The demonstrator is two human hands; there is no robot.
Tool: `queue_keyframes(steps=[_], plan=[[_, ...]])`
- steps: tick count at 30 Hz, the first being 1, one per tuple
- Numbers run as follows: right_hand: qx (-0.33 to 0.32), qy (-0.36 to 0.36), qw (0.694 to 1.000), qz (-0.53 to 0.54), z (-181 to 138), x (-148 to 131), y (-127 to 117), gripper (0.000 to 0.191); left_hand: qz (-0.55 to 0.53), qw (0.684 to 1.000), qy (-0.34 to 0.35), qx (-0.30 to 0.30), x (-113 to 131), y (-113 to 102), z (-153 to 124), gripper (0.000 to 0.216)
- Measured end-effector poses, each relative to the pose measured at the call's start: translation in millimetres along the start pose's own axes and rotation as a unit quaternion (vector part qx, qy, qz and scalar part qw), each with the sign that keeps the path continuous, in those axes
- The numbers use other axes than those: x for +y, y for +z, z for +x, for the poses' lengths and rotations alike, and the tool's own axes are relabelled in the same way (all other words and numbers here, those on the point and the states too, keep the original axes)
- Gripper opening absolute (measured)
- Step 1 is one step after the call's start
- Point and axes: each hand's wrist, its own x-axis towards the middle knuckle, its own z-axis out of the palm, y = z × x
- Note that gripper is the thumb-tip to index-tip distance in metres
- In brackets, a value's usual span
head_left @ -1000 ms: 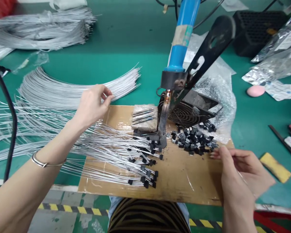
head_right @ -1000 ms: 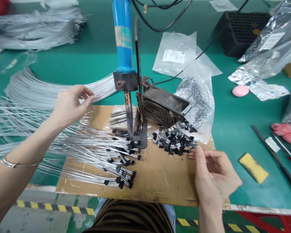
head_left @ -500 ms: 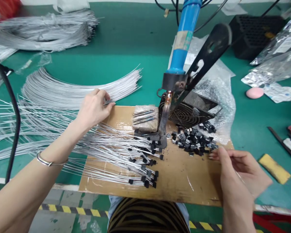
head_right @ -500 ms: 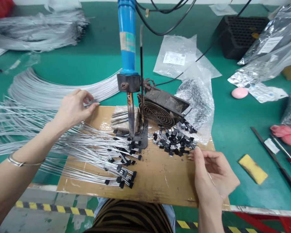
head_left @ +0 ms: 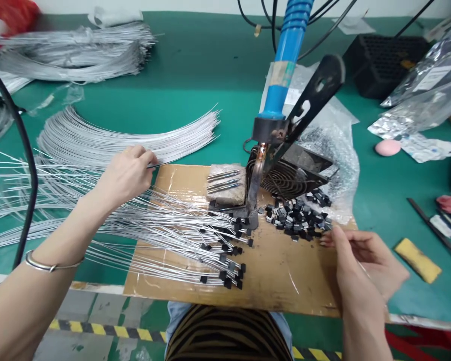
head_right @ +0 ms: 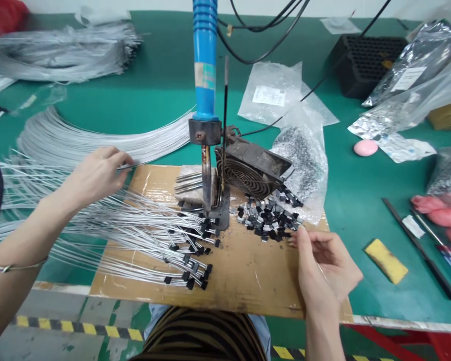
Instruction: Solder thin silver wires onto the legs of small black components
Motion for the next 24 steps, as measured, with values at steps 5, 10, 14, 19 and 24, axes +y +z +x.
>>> queue_keyframes(steps=[5,10,14,19,24], plan=[[-0.003,-0.010,1.000,0.000,1,4,0,0.044,-0.022,0.998,0.006,0.054,-10,4,-1,0.035],[-0.011,-0.007,1.000,0.001,2,8,-1,0.041,-0.048,0.991,-0.010,0.125,-21,2,0,0.036],[-0.021,-0.004,1.000,-0.002,1,10,-2,0.037,-0.072,0.987,-0.005,0.143,-25,5,7,0.032],[-0.030,-0.014,0.999,0.007,1,13,-2,0.036,-0.119,0.980,-0.009,0.158,-8,16,23,0.035],[-0.022,-0.020,1.000,0.002,2,14,-1,0.039,-0.164,0.974,-0.041,0.154,19,25,47,0.019]])
